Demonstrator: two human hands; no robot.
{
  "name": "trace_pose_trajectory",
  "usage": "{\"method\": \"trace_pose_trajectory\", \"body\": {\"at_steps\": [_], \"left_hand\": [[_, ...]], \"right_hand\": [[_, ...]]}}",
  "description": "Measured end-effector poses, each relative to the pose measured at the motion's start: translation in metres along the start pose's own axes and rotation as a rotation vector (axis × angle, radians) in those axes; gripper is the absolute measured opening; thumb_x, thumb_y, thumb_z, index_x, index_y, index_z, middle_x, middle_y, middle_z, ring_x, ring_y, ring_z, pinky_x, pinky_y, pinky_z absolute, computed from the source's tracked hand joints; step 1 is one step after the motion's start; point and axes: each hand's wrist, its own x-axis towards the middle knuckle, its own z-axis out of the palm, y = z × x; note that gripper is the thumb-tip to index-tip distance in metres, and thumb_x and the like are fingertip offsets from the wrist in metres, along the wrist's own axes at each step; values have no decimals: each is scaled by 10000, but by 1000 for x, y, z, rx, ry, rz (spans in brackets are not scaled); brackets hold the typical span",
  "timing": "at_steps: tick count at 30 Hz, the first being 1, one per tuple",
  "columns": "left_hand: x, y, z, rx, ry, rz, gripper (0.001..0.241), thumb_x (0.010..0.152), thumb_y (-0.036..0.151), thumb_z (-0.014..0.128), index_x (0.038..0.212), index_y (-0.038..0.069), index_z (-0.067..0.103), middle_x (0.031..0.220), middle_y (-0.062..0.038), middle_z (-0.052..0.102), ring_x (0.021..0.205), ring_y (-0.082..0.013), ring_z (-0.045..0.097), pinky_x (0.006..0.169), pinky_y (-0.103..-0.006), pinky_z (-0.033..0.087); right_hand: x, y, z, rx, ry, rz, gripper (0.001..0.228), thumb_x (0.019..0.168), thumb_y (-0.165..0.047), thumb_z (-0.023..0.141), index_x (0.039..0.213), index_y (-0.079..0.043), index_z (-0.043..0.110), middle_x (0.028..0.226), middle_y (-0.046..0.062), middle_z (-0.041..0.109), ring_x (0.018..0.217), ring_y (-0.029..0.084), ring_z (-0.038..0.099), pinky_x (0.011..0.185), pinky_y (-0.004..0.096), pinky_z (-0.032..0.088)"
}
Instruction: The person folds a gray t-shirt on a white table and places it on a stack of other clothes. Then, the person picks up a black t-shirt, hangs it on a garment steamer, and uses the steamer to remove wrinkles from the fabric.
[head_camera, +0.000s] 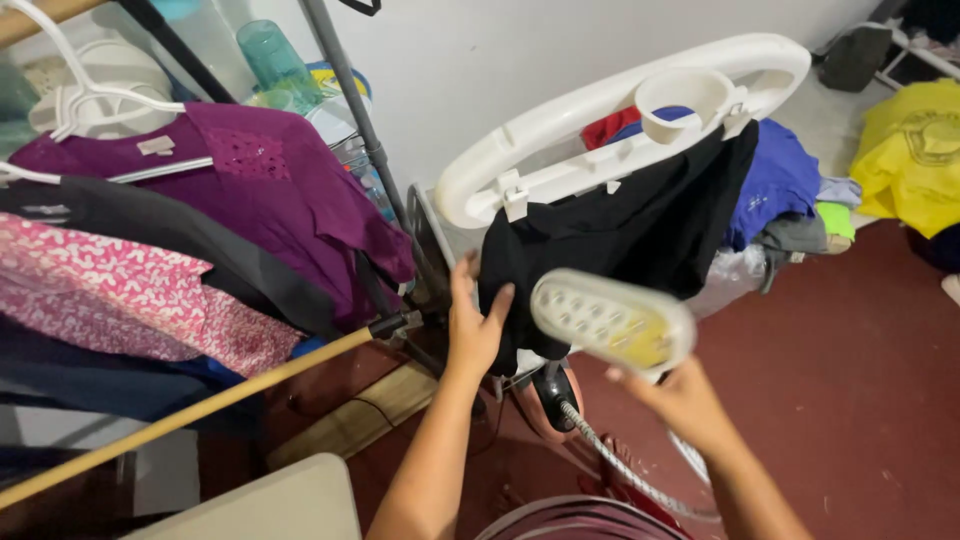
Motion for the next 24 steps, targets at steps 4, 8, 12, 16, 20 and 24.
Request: {"method": "trace_pose_trajectory", "body": {"at_steps": [4, 8, 12, 16, 20, 24], "left_hand": [[-9, 10, -14, 193, -97, -173, 499, 923, 176, 748, 1350, 0, 559, 1236, -142, 697, 1171, -238, 680, 1030, -346, 504], [-32, 18, -27, 183, -69, -38, 376, 886, 113, 785, 1198, -38, 641, 1127, -158, 706, 1024, -233, 688, 906, -335, 541], [-74, 18, -38, 164, -140, -175, 339, 857, 123, 801, 1140, -19, 682, 1042, -138, 769, 962, -181, 717, 872, -315, 554], [-128, 32, -38, 303, -74, -240, 384, 818, 157, 831, 1132, -2, 677, 999, -119, 778, 926, -184, 745, 826, -326, 569], [-181, 43, -27, 462, -7, -318, 501, 764, 239, 865, 1158, 20, 648, 983, -162, 762, 911, -284, 733, 782, -381, 556], [-234, 65, -16, 601, 26, -576, 455, 771, 317, 861, 1068, 36, 661, 903, -182, 746, 838, -322, 731, 726, -413, 549]], "right_hand": [[-13, 51, 4, 44, -67, 107, 576, 759, -84, 757, 1305, -13, 588, 1115, 37, 718, 1021, 138, 662, 884, 307, 539], [-25, 73, -13, -91, -236, 229, 443, 857, -130, 708, 1273, -3, 623, 1030, 106, 696, 966, 168, 635, 853, 330, 525], [-35, 66, -24, -218, -313, 123, 445, 870, -178, 734, 1270, -46, 589, 1002, 84, 722, 950, 127, 650, 821, 278, 513], [-46, 38, -33, -425, -341, 471, 486, 904, -268, 797, 1322, -99, 615, 845, 198, 652, 685, 227, 590, 600, 352, 470], [-63, 68, -59, -352, -415, 272, 542, 785, -253, 883, 1217, -17, 657, 857, 114, 690, 669, 158, 644, 561, 310, 521], [-87, 116, -71, -248, -547, 31, 469, 782, -234, 919, 1111, 46, 735, 858, 81, 612, 706, 147, 624, 581, 321, 531]]}}
